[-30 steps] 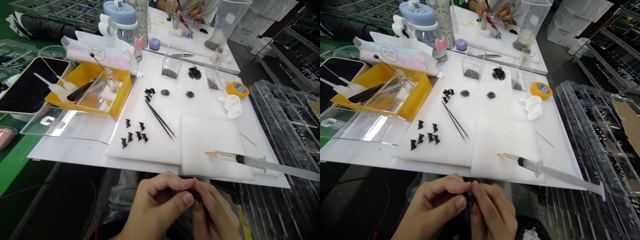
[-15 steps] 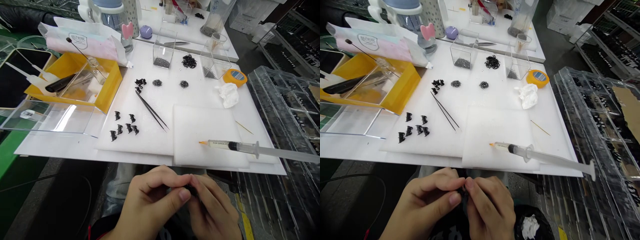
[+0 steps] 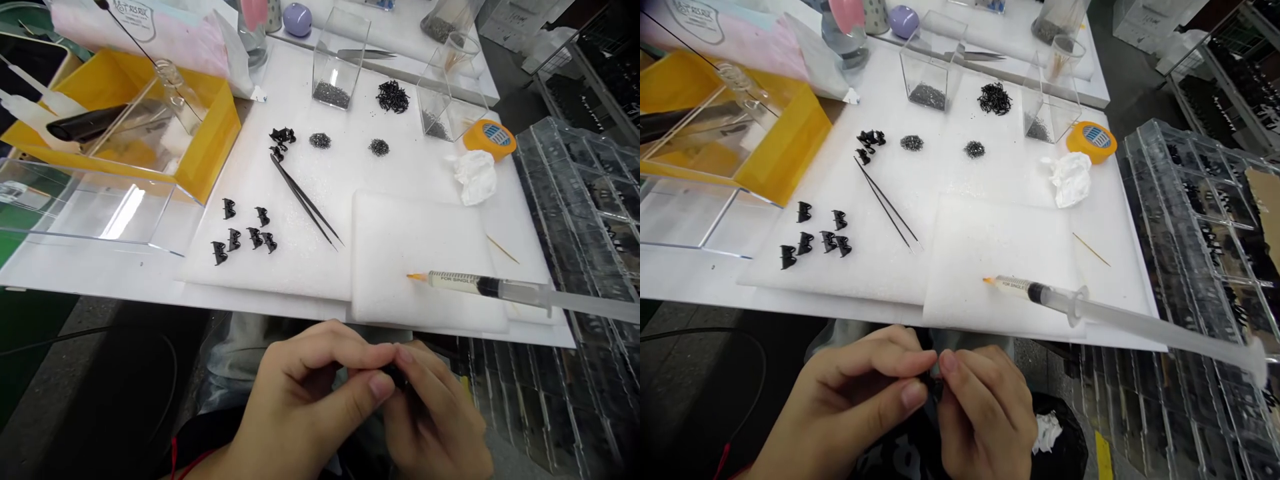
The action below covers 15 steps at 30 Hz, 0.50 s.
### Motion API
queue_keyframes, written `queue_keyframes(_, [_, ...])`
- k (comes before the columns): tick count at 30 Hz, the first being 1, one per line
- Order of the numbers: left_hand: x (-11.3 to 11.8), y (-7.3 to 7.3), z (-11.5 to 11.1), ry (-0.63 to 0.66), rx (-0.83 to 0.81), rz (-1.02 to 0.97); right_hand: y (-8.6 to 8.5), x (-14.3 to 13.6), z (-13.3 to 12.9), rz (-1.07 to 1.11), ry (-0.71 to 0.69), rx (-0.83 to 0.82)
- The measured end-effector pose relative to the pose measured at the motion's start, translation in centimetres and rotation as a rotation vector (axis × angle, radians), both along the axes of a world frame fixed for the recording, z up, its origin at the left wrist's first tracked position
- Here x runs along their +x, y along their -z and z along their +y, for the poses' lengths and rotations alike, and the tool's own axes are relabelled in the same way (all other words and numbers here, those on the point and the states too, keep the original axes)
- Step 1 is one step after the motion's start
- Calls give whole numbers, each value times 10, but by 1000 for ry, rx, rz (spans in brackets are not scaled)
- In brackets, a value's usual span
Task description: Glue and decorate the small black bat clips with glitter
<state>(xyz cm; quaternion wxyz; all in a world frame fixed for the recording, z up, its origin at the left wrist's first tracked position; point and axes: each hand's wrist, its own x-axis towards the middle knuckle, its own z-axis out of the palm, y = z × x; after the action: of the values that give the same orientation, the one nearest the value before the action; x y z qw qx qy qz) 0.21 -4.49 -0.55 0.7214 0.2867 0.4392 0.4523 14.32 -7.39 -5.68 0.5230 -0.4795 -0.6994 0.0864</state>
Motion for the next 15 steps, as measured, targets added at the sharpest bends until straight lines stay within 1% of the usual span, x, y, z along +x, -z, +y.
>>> queue_keyframes(11, [0,3,0,4,-79,-64,1,-1,-2,10,7,-20])
queue_keyframes(13, [0,3,1,-4,-113,-122,2,-1,-3,9,21,-25])
queue_keyframes(15, [1,3,1,-3,-178,-221,3,-1,-3,-9,38,-19])
